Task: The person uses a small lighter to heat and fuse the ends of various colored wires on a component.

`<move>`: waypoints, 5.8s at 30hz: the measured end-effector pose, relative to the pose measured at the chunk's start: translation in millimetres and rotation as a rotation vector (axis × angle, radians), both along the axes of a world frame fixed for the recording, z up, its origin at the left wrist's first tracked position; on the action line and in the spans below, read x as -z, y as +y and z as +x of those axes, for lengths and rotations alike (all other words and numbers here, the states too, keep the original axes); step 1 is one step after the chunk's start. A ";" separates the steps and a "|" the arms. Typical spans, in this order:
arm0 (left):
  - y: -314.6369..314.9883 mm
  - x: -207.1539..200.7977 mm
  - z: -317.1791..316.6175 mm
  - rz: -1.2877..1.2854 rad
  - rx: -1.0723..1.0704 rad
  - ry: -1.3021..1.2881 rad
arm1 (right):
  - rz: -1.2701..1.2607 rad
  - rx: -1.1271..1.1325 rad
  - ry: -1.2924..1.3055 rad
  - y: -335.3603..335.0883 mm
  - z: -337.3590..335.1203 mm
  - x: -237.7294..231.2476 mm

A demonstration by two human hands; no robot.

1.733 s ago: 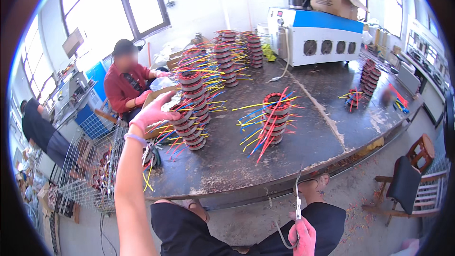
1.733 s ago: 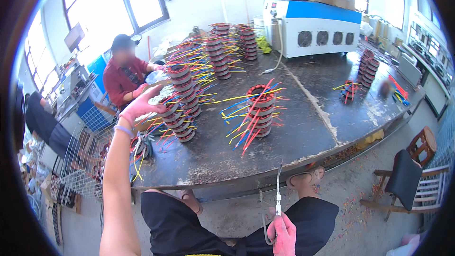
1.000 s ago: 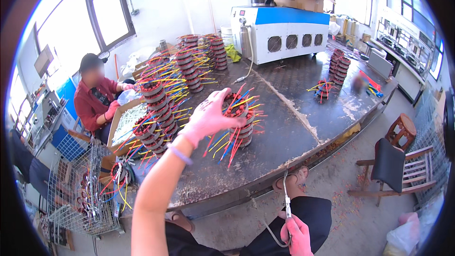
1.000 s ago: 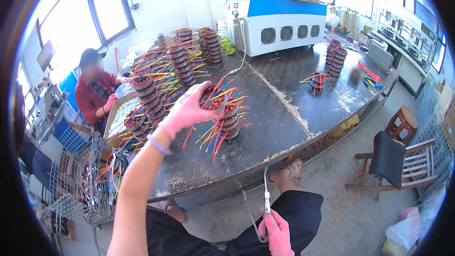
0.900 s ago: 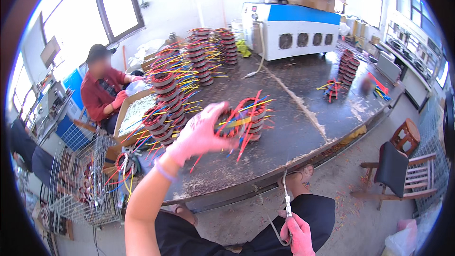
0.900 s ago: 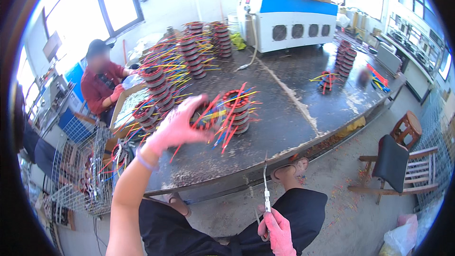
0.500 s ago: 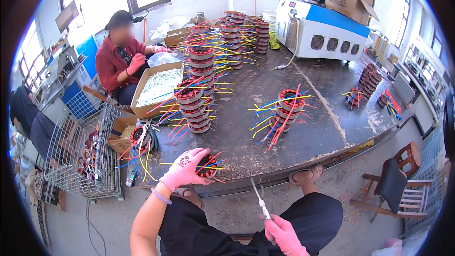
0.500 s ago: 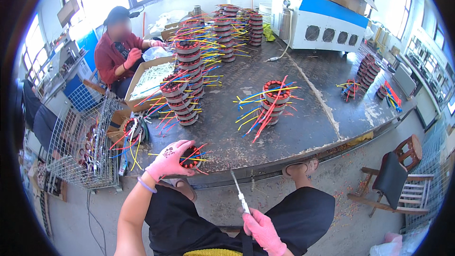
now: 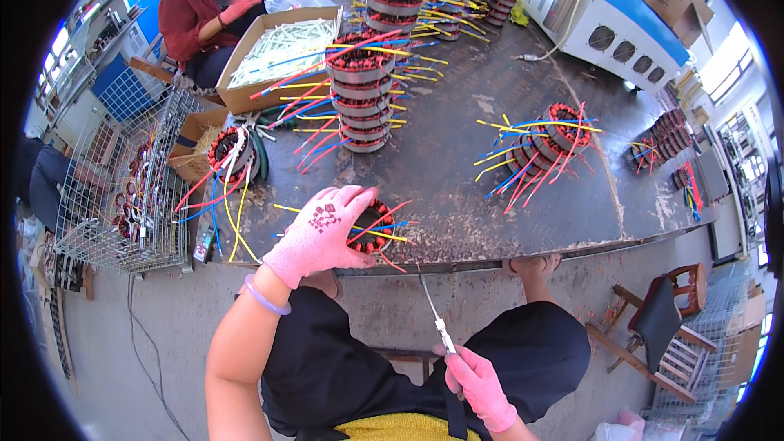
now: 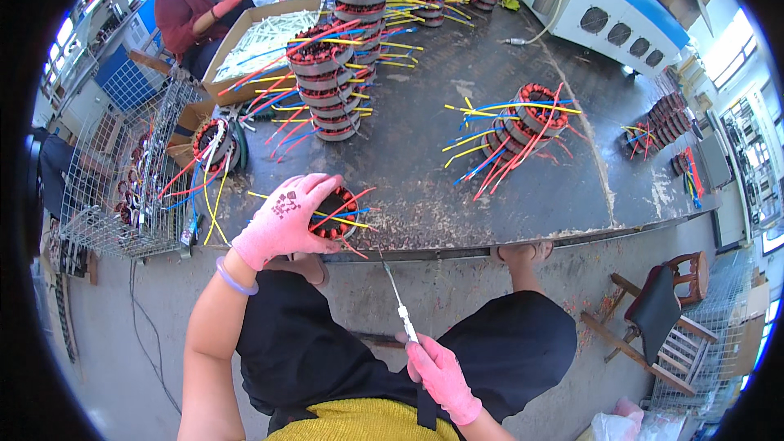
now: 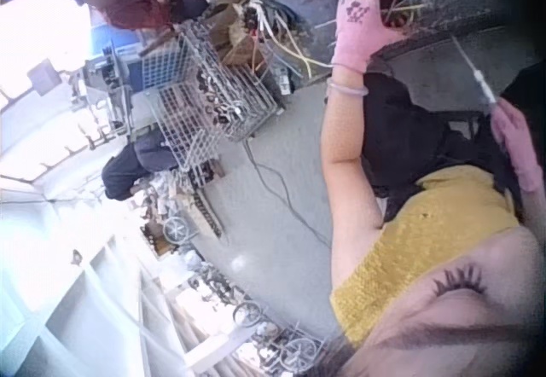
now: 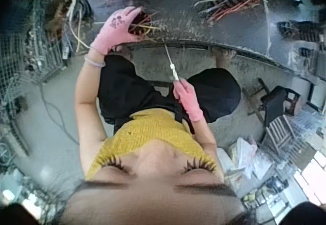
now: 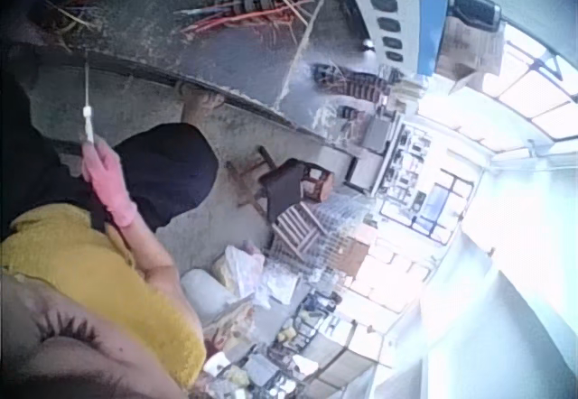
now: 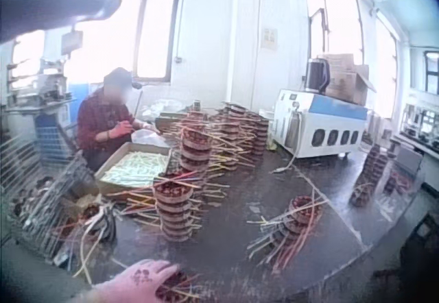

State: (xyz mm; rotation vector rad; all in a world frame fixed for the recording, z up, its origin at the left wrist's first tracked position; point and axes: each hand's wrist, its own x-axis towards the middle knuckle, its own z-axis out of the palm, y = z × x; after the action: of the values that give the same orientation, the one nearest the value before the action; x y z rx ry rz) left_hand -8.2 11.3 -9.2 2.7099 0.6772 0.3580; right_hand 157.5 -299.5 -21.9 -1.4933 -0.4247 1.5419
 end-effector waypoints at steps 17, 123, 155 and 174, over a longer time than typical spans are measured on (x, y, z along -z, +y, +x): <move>2.4 -3.1 7.9 -0.024 -0.010 -0.016 | 0.035 -0.034 0.065 5.2 -4.5 1.3; 2.8 -7.1 13.7 -0.131 -0.023 0.030 | 0.047 -0.015 0.115 2.3 -11.4 7.8; 2.2 -7.7 14.0 -0.142 -0.026 0.044 | 0.069 -0.010 0.076 2.0 -11.6 9.0; 2.0 -5.8 13.8 -0.114 -0.026 0.037 | 0.049 -0.035 0.066 3.0 -9.5 3.7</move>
State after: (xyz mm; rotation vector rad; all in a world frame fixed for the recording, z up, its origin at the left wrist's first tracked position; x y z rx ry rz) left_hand 5.7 13.3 -3.4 2.6076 0.7213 0.2679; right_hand 148.0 -296.6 -25.7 -1.4001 -0.4491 1.5925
